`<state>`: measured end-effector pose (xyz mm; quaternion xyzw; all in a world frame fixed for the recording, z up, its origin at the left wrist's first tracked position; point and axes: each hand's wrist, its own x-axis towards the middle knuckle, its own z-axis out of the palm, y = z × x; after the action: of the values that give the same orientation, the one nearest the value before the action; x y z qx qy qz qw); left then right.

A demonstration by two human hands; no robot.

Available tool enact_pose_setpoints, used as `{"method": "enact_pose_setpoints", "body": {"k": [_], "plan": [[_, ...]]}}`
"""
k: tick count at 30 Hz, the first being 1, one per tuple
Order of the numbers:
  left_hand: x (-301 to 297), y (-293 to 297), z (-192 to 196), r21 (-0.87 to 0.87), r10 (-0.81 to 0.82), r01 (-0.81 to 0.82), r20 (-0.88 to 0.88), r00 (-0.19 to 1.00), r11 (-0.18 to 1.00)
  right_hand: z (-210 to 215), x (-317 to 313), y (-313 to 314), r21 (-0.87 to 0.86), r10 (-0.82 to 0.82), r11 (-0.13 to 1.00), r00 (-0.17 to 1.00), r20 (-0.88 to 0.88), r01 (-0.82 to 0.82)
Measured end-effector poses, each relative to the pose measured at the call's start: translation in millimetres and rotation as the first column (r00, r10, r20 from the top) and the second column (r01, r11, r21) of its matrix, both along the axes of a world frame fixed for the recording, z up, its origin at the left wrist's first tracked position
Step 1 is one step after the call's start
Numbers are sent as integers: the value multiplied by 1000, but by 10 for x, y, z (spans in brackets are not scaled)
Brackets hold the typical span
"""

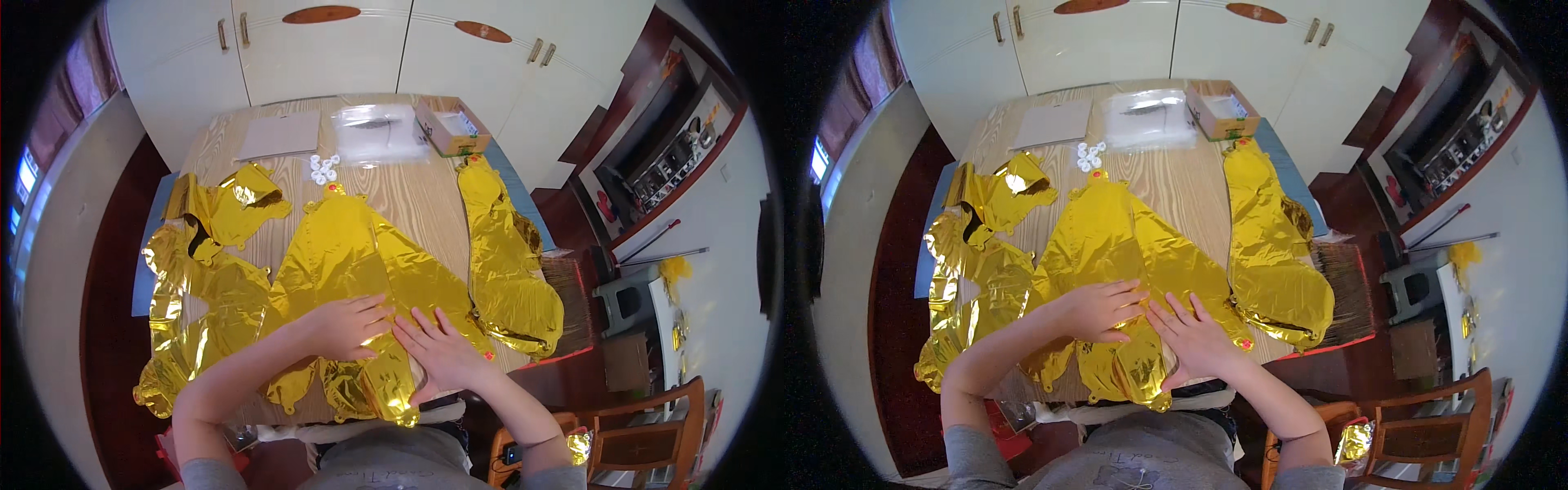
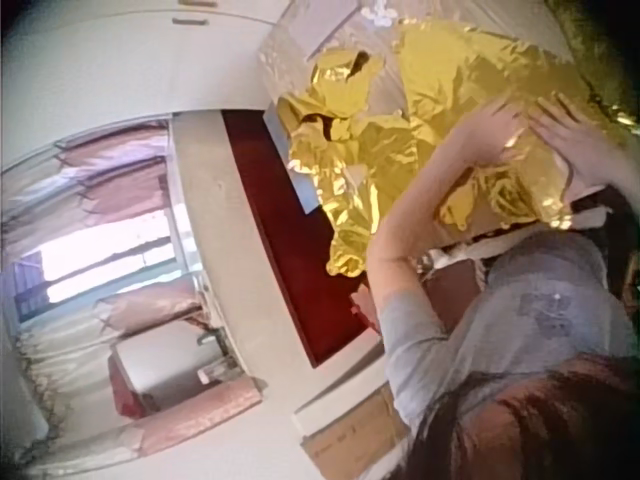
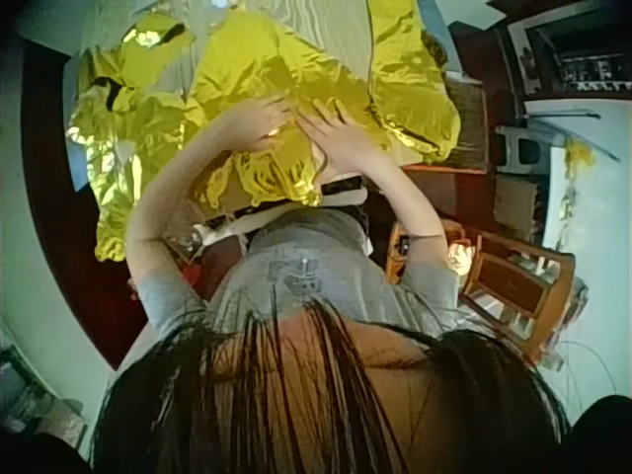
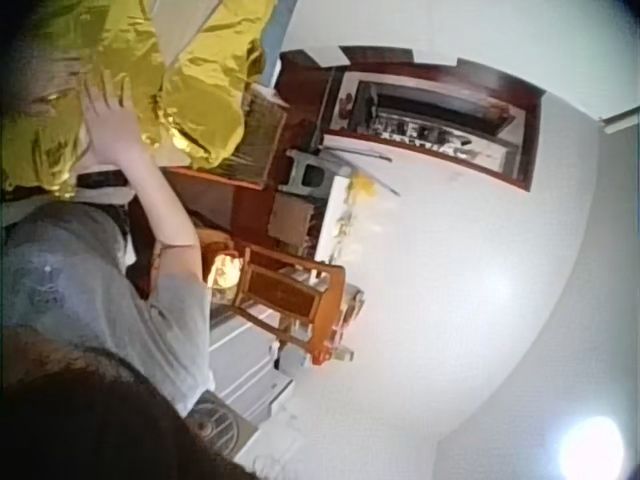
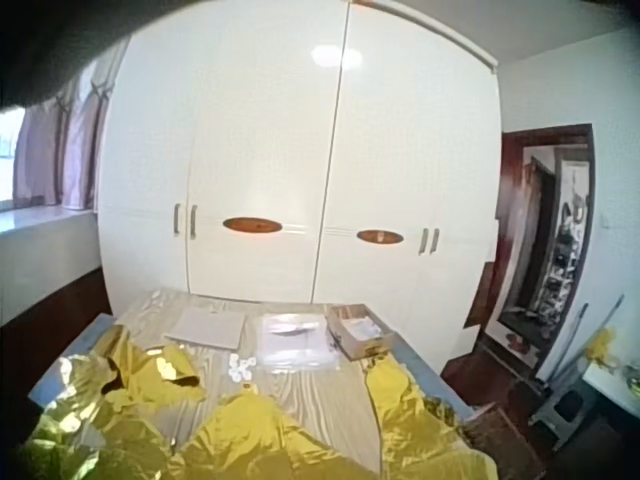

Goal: Folding large gold foil sheets on a table.

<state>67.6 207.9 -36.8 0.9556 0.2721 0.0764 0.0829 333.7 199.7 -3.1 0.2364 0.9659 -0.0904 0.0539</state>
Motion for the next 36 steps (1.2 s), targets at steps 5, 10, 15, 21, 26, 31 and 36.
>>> {"method": "enact_pose_setpoints", "body": {"k": [5, 10, 15, 21, 26, 31, 36], "plan": [[64, -74, 193, 68, -86, 91, -71, 994, 994, -4, 7, 6, 9, 0, 1000, 1000, 9, 0], [105, -131, 214, 31, -16, 18, -43, 999, 999, -26, 48, -17, 31, 22, 999, 999, -39, -21], [98, -132, 183, 43, -16, 16, -10, 1000, 999, -100, 246, -274, 91, 51, 995, 996, -69, -45], [107, -143, 200, 54, 3, -3, 7, 1000, 999, -186, 328, -490, 135, 145, 984, 956, -254, -113], [123, -138, 224, 74, 4, -4, -2, 1000, 997, -372, 368, -593, 286, 238, 951, 861, -449, -114], [112, -137, 206, 81, 7, -6, -17, 1000, 997, -476, 471, -695, 265, 269, 954, 782, -562, -139], [106, -154, 168, 83, 8, -7, -12, 1000, 997, -25, 462, -317, -89, -68, 995, 915, -399, 35]]}}
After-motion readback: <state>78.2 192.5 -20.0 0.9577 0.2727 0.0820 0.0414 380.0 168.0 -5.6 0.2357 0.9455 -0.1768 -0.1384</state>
